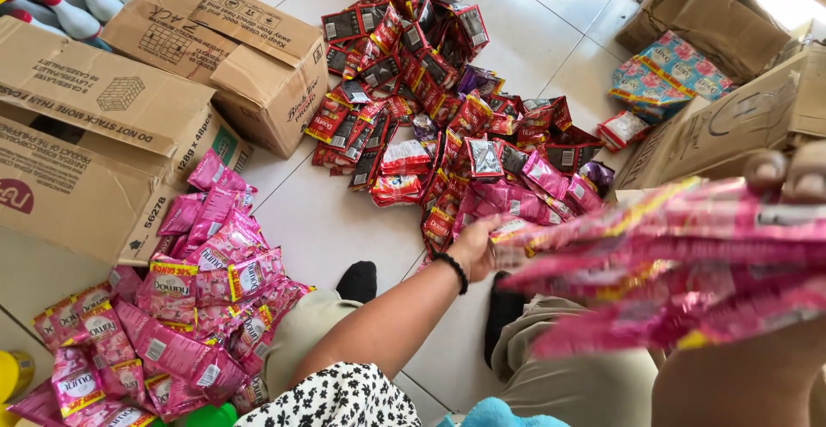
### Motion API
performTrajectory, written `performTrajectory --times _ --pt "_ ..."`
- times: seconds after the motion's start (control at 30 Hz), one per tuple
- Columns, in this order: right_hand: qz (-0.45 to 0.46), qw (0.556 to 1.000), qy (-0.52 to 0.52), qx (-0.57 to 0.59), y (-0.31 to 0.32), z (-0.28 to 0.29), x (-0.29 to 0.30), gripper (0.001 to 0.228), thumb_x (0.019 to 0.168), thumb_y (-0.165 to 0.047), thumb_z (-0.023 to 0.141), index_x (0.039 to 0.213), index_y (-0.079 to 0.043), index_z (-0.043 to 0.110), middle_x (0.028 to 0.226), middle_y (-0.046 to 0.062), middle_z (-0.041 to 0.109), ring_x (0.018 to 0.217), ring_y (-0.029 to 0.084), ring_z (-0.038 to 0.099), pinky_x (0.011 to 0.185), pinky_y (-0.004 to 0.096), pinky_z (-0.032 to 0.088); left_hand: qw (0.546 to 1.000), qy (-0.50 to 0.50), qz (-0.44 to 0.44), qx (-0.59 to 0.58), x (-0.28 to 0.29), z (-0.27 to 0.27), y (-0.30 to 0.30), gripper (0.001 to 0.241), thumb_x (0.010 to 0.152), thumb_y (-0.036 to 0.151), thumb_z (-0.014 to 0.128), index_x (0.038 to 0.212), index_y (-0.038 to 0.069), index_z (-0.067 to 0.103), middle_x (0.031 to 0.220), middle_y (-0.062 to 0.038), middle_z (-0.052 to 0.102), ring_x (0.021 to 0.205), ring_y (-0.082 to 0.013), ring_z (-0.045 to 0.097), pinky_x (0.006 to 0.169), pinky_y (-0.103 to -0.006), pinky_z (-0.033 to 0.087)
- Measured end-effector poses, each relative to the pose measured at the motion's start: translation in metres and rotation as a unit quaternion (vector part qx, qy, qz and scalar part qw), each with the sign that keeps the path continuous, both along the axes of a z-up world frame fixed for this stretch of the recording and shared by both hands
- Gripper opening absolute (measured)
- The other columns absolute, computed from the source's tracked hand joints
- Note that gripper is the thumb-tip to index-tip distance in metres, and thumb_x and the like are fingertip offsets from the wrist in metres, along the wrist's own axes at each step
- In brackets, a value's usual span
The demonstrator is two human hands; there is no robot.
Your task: Sorting through a large pile of detergent sachets on the floor and organizing them into boxes.
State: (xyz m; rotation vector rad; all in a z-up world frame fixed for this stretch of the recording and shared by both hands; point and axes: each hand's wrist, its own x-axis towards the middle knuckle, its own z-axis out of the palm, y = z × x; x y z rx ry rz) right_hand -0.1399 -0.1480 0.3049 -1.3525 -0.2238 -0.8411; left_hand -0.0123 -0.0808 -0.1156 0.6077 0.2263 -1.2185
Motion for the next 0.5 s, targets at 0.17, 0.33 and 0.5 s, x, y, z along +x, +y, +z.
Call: performTrajectory --times 0.17,0.33,0.5 --pt "0.054 0.995 0.022 0.077 -0.026 -0.076 -0.033 0.023 0.106 -0.025 0.076 0.116 -0.012 0.060 0.103 0.006 0.064 0.097 0.019 0.062 0.096 0.035 0.050 0.980 -0.033 0.196 -0.022 0.053 0.157 0.049 0.020 0.096 0.013 0.058 0.116 0.017 0.057 0.101 -0.004 0.067 0.091 -0.0241 0.071 0.077 -0.0494 0.063" --pt "0.099 0.984 0.037 0.140 -0.020 -0.115 -0.025 0.025 0.105 -0.027 0.078 0.114 -0.012 0.061 0.097 0.006 0.062 0.094 0.021 0.060 0.094 0.036 0.048 0.949 -0.182 0.213 -0.144 0.076 0.193 0.076 0.044 0.091 0.004 0.067 0.134 0.009 0.059 0.123 -0.005 0.069 0.115 -0.0212 0.067 0.105 -0.0417 0.055" --pt "0.072 0.982 0.054 0.166 -0.028 -0.158 -0.008 0.025 0.108 -0.012 0.074 0.129 -0.019 0.064 0.115 0.012 0.067 0.107 0.027 0.062 0.105 0.049 0.049 0.945 -0.074 0.174 -0.268 0.074 0.231 0.094 0.062 0.093 0.052 0.071 0.133 0.006 0.060 0.125 -0.014 0.069 0.119 -0.0290 0.065 0.107 -0.0505 0.049"
